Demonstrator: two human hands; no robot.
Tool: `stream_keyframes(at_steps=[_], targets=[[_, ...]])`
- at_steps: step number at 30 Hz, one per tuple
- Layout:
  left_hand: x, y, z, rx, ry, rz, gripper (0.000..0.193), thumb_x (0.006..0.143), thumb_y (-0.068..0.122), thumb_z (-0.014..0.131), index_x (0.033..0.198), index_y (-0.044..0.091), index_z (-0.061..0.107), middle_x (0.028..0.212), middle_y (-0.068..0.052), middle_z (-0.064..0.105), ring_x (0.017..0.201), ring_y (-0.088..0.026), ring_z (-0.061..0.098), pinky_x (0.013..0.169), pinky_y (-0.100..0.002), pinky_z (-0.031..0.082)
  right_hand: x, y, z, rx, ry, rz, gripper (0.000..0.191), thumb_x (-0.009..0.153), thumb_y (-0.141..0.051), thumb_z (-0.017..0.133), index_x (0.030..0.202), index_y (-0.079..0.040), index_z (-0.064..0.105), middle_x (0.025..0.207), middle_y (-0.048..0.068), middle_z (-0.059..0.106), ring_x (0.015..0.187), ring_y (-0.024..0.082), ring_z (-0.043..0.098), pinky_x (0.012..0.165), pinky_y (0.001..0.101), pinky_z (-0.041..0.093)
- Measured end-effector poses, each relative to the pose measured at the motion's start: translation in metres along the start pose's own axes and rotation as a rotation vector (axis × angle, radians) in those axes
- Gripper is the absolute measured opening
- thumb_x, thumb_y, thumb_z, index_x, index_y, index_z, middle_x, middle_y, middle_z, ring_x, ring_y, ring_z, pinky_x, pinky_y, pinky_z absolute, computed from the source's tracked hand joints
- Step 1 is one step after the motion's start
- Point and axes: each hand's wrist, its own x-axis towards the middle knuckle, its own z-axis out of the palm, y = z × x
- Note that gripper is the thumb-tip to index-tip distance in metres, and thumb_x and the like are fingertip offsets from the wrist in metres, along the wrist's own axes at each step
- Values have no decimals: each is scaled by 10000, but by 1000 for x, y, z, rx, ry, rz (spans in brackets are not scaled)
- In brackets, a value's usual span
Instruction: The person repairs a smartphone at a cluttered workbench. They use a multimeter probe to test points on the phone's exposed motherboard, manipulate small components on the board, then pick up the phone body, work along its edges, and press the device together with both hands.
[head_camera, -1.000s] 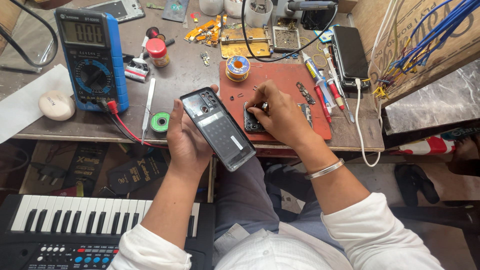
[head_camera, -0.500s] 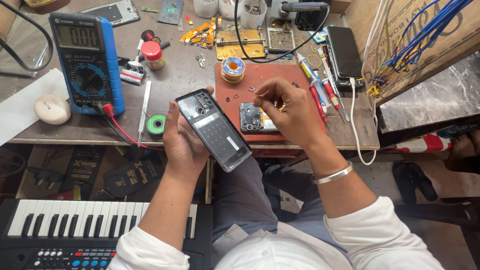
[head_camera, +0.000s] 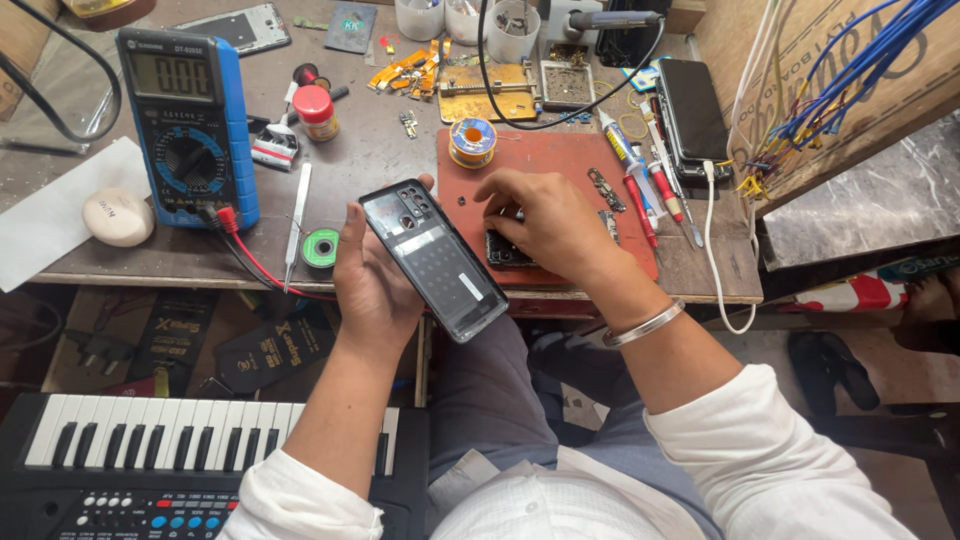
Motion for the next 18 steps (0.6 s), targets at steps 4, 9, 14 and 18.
stream_keyframes(at_steps=[4,9,14,18], targets=[[0,-1,0,-12,8,-11,638,987,527,600,1398,54,479,1419,-151,569,1197,-218,619,1042,-405,521,-2,4,1,-31,-3,-66,242,861,-36,745,1052,-39,597,939,87,748,877,272,749,755,379,575],[-1,1,1,-11,7,-28,676,986,539,602,1419,31,494,1398,-139,572,1189,-218,618,1037,-403,524,-4,6,4,-88,40,-98,324,877,-46,759,1062,-25,494,911,118,716,872,333,720,741,436,540],[-1,1,2,-14,12,-23,645,976,533,605,1400,65,476,1413,-137,570,1201,-219,617,1042,-406,522,-8,11,5,-27,56,-106,326,871,-38,762,1044,-30,486,882,120,736,886,336,732,752,430,547],[0,0,2,-19,11,-25,646,976,531,607,1402,64,474,1425,-144,566,1211,-224,614,1049,-412,520,-10,20,7,91,64,-46,286,895,-19,736,1047,-24,493,912,106,753,919,286,759,788,399,579]])
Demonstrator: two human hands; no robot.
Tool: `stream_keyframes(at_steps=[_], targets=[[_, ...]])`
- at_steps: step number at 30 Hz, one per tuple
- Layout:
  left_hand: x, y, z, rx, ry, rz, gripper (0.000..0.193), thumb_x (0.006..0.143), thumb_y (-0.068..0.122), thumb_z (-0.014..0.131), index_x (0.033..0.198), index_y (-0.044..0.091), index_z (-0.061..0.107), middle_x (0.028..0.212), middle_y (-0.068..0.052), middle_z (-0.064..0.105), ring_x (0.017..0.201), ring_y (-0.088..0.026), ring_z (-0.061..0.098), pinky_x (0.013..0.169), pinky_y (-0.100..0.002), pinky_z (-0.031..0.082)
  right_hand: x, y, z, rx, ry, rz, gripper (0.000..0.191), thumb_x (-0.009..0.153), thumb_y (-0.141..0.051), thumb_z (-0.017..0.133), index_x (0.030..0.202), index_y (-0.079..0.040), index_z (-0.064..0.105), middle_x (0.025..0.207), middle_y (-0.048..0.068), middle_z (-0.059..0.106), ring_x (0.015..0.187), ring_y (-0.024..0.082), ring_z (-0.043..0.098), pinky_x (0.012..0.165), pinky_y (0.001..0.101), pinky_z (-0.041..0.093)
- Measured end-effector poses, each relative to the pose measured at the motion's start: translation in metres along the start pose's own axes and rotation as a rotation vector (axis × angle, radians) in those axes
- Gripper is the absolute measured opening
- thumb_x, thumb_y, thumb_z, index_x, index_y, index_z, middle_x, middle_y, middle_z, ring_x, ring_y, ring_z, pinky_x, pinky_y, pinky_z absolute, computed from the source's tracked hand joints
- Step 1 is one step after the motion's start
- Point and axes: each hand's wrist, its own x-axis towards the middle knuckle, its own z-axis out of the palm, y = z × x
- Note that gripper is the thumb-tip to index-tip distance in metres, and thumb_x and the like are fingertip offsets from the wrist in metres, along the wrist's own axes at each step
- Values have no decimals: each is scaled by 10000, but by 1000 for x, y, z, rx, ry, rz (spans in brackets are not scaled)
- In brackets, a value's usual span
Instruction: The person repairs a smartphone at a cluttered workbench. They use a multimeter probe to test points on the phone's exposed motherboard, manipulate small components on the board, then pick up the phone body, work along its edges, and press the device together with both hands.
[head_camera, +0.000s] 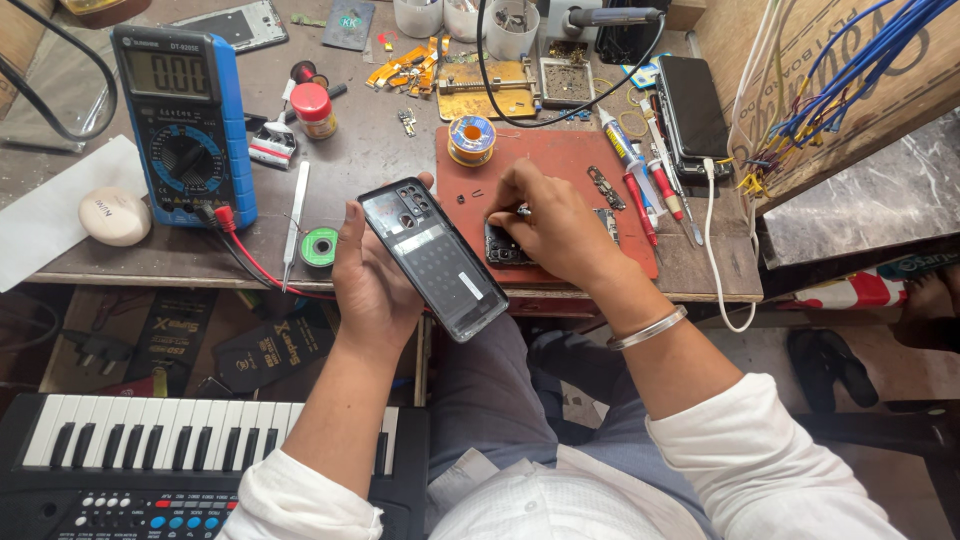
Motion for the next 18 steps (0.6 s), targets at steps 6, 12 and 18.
stream_keyframes(at_steps=[6,12,18], targets=[[0,0,-1,7,5,-1,660,978,536,607,1406,50,481,1429,-153,564,1218,-229,612,1056,-420,515,-2,7,-5,72,60,88,222,925,-4,705,1050,-20,522,930,92,763,922,181,775,773,341,590],[0,-1,0,3,21,11,631,974,521,612,1386,65,468,1420,-162,572,1227,-238,611,1059,-428,517,-4,-15,-20,325,125,117,190,989,-49,701,1104,-32,550,958,68,748,921,132,745,722,280,521],[0,-1,-4,-34,-23,-19,692,996,529,602,1432,4,485,1362,-147,588,1201,-238,619,1047,-426,519,-48,-102,-40,1113,4,-12,211,1057,-81,701,1232,-48,587,919,125,687,831,187,677,719,309,534]])
